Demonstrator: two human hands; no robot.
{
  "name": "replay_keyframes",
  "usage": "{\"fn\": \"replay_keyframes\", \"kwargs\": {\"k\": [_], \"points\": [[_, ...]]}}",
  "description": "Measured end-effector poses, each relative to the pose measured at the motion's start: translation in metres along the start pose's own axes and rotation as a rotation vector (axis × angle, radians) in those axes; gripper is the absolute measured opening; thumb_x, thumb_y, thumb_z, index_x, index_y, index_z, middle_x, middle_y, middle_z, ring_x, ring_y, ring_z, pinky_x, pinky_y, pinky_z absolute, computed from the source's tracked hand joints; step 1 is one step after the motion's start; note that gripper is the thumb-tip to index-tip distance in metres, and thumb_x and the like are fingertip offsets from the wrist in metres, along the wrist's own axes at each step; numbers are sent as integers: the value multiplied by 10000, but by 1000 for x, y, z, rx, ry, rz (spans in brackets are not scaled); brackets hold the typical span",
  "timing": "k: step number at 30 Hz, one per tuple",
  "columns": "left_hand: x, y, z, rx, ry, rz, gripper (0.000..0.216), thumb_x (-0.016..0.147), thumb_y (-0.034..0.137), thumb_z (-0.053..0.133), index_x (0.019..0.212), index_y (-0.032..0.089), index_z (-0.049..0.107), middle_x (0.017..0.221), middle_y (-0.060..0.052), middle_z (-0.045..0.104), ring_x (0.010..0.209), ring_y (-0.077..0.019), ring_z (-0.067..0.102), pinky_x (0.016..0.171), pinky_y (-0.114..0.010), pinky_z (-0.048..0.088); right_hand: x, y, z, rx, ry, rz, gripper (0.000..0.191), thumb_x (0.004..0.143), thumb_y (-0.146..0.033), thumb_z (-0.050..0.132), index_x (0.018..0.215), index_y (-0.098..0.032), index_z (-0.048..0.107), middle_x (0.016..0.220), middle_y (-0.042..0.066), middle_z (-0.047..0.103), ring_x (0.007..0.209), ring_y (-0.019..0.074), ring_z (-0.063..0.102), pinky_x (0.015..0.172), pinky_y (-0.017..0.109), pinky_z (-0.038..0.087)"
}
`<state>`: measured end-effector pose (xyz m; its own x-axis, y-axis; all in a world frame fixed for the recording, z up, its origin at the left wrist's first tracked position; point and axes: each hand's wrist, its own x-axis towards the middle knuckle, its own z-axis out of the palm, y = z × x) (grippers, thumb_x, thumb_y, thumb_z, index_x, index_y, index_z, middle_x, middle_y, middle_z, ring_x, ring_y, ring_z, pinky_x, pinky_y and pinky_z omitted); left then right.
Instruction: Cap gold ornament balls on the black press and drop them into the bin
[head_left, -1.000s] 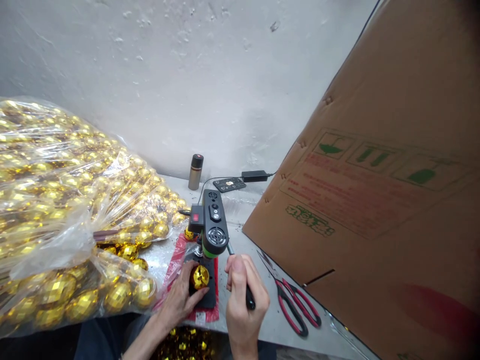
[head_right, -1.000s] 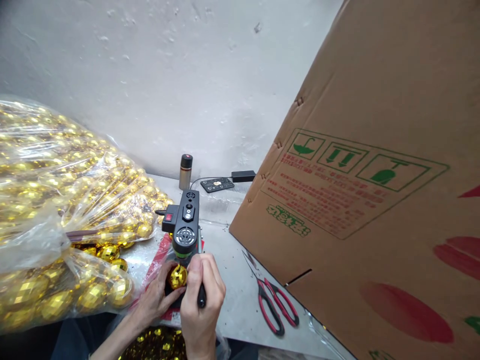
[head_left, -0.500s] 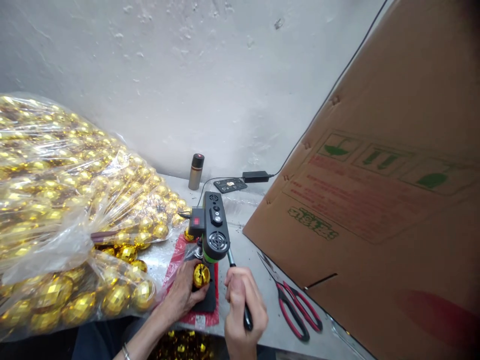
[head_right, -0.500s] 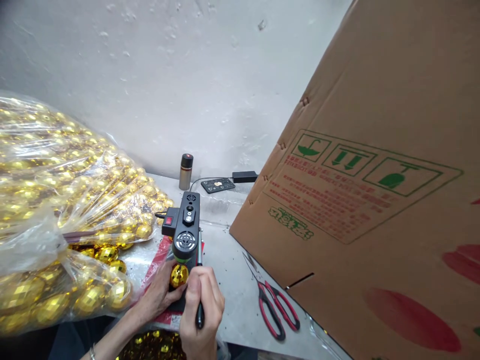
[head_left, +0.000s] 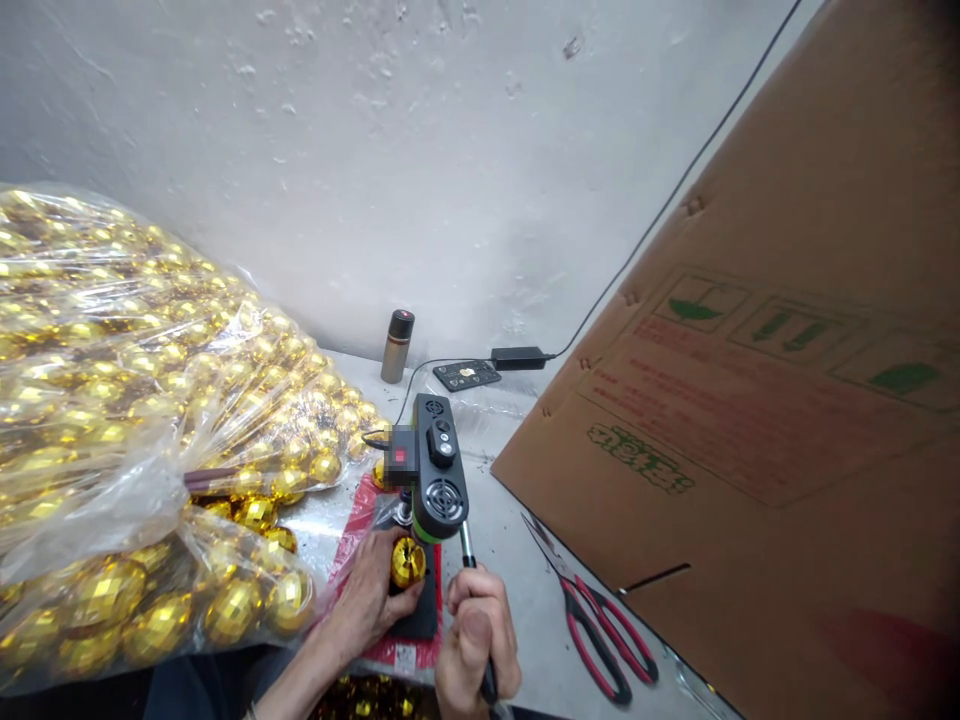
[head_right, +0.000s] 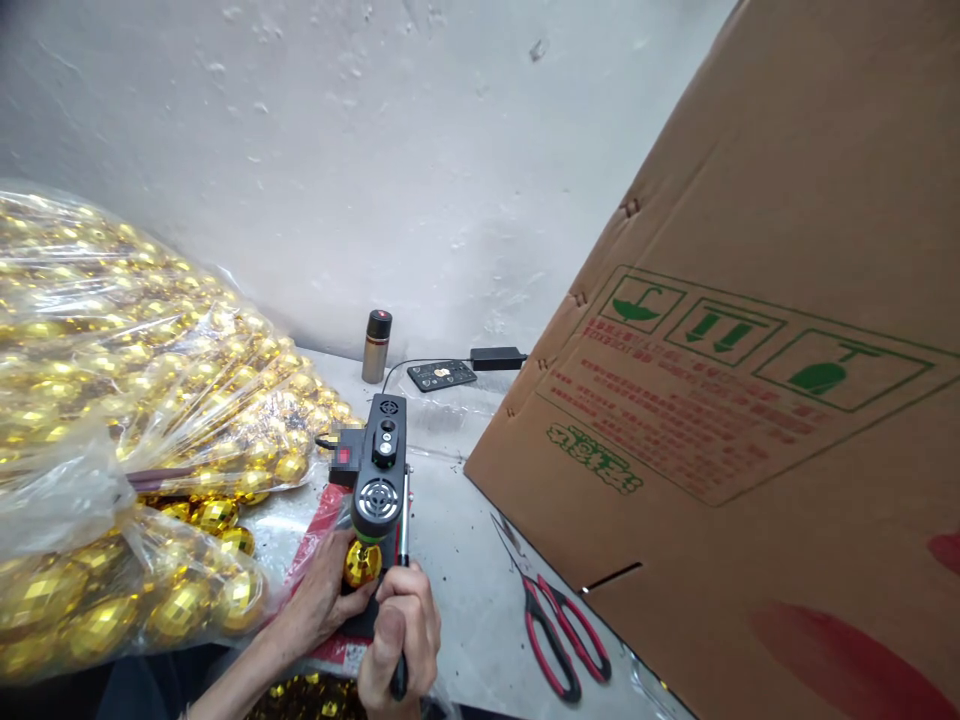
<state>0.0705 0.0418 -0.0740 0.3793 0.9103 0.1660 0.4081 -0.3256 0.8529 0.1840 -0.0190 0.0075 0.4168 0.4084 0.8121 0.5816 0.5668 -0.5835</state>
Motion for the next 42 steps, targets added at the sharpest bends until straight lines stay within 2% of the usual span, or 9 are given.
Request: {"fn": "replay_keyframes", "kwargs": {"k": [10, 18, 32, 39, 42], "points": [[0, 1, 2, -9, 18, -29, 492, 789, 313, 690, 1257, 183, 612, 1135, -134, 680, 1069, -341, 640, 940, -514, 518, -4, 3, 1, -15, 7, -20, 384, 1089, -232, 380, 721, -223, 487, 705, -48, 525, 624, 107, 505, 698, 284, 436], [0, -4, 6, 12, 36, 9, 468, 803, 286, 682, 1257, 203, 605, 1139, -118, 678, 1057, -318, 625, 936, -496, 516, -6, 8, 2, 11, 31, -30, 399, 1091, -252, 390, 702, -221, 475, 682, -47, 518, 593, 112, 488, 661, 289, 422], [1, -6, 8, -2, 62, 17, 493, 778, 269, 697, 1257, 198, 605, 1136, -121, 690, 1071, -334, 645, 940, -505, 525, -17, 15, 3, 54, 59, 22, 396, 1077, -242, 391, 695, -217, 493, 682, -33, 521, 613, 125, 509, 670, 297, 448], [1, -5, 9, -18, 47, -4, 482, 780, 303, 720, 1238, 188, 628, 1169, -142, 699, 1105, -352, 650, 967, -520, 523, -27, 17, 13, 35, 135, 9, 381, 1066, -207, 382, 696, -218, 472, 706, -33, 545, 612, 129, 534, 775, 339, 479], [2, -3, 8, -9, 40, -22, 486, 783, 308, 725, 1245, 188, 628, 1168, -142, 701, 1108, -355, 651, 971, -526, 522, -29, 24, 8, -17, 37, -106, 360, 1061, -210, 401, 719, -218, 514, 717, -26, 593, 604, 136, 562, 798, 361, 499]]}}
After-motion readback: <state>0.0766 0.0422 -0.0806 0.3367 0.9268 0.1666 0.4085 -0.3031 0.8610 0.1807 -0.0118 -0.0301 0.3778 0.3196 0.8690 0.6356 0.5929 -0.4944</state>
